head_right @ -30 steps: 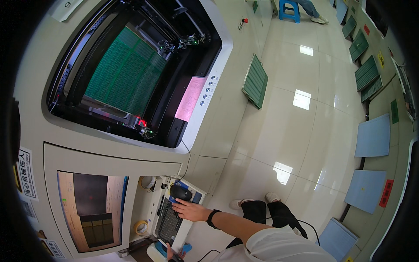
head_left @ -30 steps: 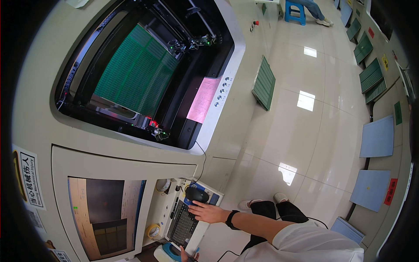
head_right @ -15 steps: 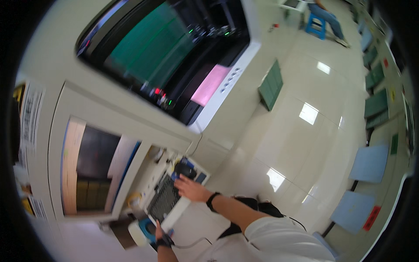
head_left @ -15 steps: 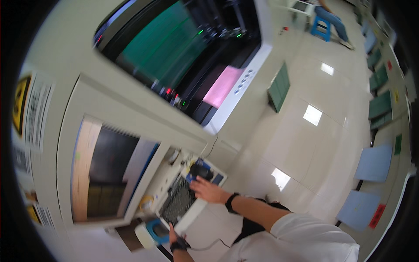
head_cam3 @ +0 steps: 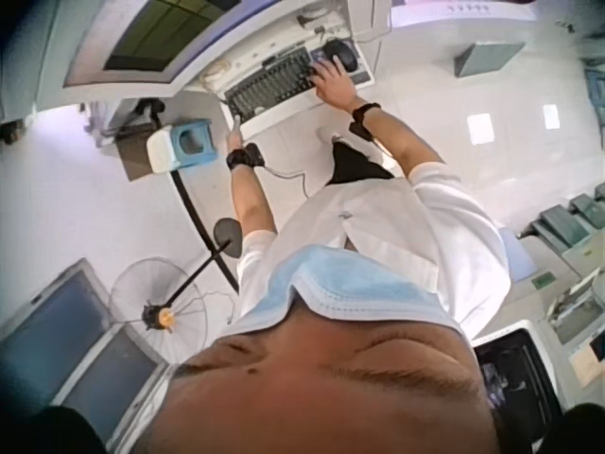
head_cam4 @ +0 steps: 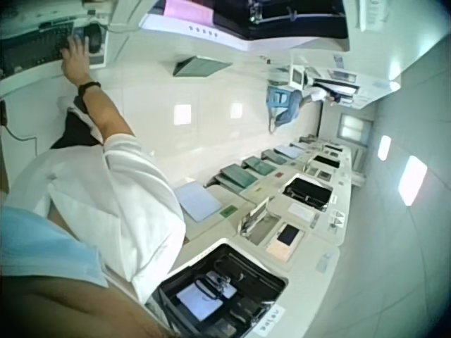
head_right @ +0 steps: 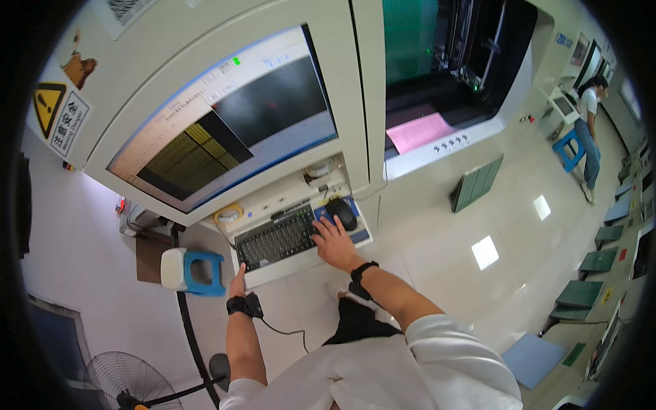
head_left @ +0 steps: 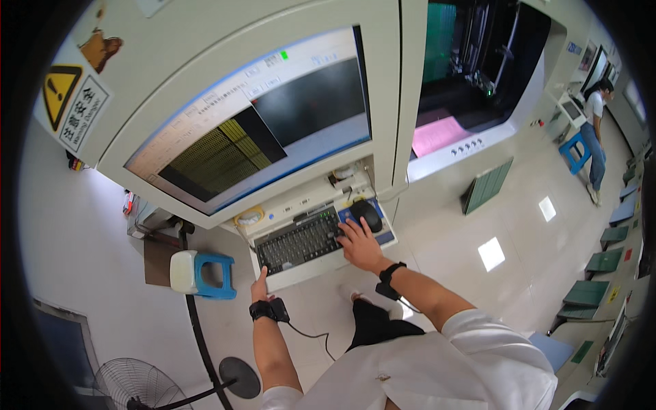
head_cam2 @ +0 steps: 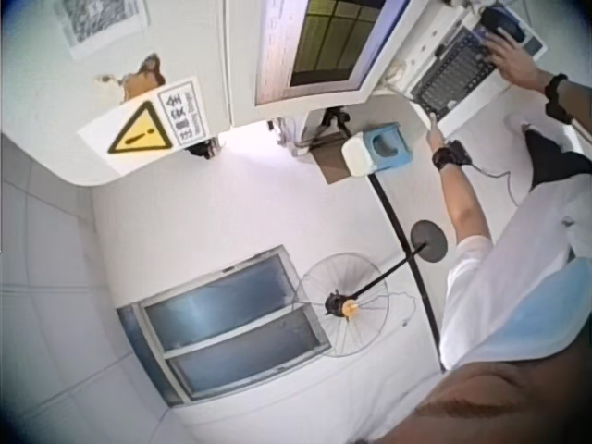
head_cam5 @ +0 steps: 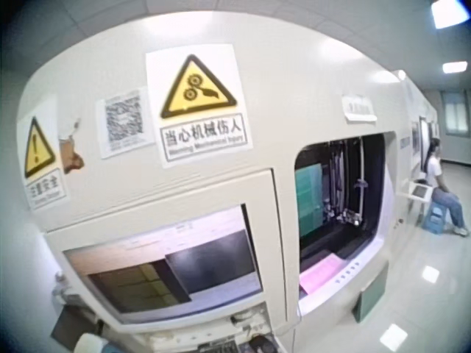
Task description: Operating a PCB inspection or testing machine by inserting a board and using a computer interface.
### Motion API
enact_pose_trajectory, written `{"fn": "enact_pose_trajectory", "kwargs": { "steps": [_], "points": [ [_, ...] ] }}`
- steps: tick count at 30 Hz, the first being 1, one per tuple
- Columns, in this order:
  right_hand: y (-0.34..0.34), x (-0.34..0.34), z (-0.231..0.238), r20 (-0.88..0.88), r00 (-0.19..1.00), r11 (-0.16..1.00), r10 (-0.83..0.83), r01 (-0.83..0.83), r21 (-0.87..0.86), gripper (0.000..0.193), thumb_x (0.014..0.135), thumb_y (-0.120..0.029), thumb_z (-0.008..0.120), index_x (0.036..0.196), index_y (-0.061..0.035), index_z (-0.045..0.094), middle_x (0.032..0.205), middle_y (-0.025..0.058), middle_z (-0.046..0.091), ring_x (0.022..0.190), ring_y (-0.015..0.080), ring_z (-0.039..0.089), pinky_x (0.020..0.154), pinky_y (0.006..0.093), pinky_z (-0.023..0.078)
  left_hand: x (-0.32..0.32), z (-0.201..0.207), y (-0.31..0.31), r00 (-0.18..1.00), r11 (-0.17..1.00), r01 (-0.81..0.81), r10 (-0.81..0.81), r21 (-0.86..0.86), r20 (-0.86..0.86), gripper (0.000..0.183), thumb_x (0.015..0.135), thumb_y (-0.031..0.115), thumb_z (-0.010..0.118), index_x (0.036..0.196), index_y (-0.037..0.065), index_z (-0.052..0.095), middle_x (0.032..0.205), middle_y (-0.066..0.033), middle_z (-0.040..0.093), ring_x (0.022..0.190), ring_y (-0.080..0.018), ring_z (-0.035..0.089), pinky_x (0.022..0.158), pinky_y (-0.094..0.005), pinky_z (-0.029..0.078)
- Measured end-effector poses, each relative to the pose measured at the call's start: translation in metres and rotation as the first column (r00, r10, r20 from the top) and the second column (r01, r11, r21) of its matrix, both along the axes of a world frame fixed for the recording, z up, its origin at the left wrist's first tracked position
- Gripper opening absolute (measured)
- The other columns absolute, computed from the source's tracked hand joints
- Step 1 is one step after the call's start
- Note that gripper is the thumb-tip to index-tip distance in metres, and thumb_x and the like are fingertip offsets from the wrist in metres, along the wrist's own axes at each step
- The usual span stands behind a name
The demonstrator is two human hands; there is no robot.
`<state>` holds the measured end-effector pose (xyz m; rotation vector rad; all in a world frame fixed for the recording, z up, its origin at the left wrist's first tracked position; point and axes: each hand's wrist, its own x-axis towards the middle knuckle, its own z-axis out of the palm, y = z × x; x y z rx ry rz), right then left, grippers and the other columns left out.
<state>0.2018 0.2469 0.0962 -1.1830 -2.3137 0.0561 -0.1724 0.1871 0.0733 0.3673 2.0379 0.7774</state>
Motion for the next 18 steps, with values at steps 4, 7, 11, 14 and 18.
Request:
{"fn": "enact_pose_trajectory", "kwargs": {
  "steps": [4,7,11,14,18],
  "points": [
    [0.002,-0.001,-0.003,-0.009,1.000,1.000,-0.007,0.008,0.018,0.035,0.083,-0.031,0.064,0.112,-0.0121,0.066,0.143,0.0131,0.048,0.140,0.0324,0.035,0.118,0.0577,0.015,-0.002,-0.010,0.002,0.998,0.997,0.059,-0.060,0.046,0.023,0.098,0.072,0.069,0.075,0.135,-0.001,0.050,0.129,-0.0166,0.054,0.109,-0.0344,0.053,0.073,-0.0518,0.048],
    [0.002,0.002,0.002,0.067,0.998,1.000,0.006,-0.005,-0.011,0.033,0.086,-0.034,0.061,0.110,-0.0122,0.067,0.144,0.0127,0.047,0.141,0.0321,0.034,0.119,0.0573,0.014,0.001,-0.015,0.003,0.999,0.997,0.013,-0.017,0.072,0.051,0.093,0.073,0.066,0.076,0.134,-0.001,0.051,0.127,-0.0160,0.057,0.110,-0.0345,0.052,0.073,-0.0515,0.047],
    [0.002,0.002,0.006,0.062,0.998,1.000,0.003,-0.004,0.009,0.028,0.089,-0.032,0.057,0.107,-0.0132,0.067,0.144,0.0128,0.048,0.140,0.0327,0.035,0.119,0.0565,0.015,-0.002,-0.016,0.006,0.998,0.995,-0.021,0.016,0.098,0.057,0.090,0.073,0.063,0.078,0.132,0.000,0.052,0.128,-0.0152,0.056,0.110,-0.0351,0.052,0.072,-0.0534,0.045],
    [0.002,-0.001,0.009,0.059,0.998,1.000,0.019,-0.019,-0.002,0.027,0.089,-0.032,0.057,0.106,-0.0128,0.066,0.143,0.0130,0.049,0.139,0.0328,0.036,0.119,0.0566,0.015,-0.010,-0.018,0.003,0.998,0.994,-0.016,0.008,0.107,0.068,0.090,0.073,0.062,0.079,0.133,0.001,0.052,0.128,-0.0148,0.056,0.110,-0.0354,0.052,0.071,-0.0528,0.045],
    [0.003,0.006,0.005,0.092,0.996,1.000,0.007,-0.008,0.010,0.033,0.090,-0.034,0.056,0.115,-0.0133,0.064,0.143,0.0123,0.049,0.139,0.0316,0.037,0.119,0.0564,0.015,0.016,-0.004,0.006,0.998,0.991,-0.065,0.066,0.118,-0.005,0.085,0.079,0.059,0.076,0.126,-0.010,0.059,0.121,-0.0181,0.064,0.108,-0.0287,0.062,0.093,-0.0413,0.048]
  ]
}}
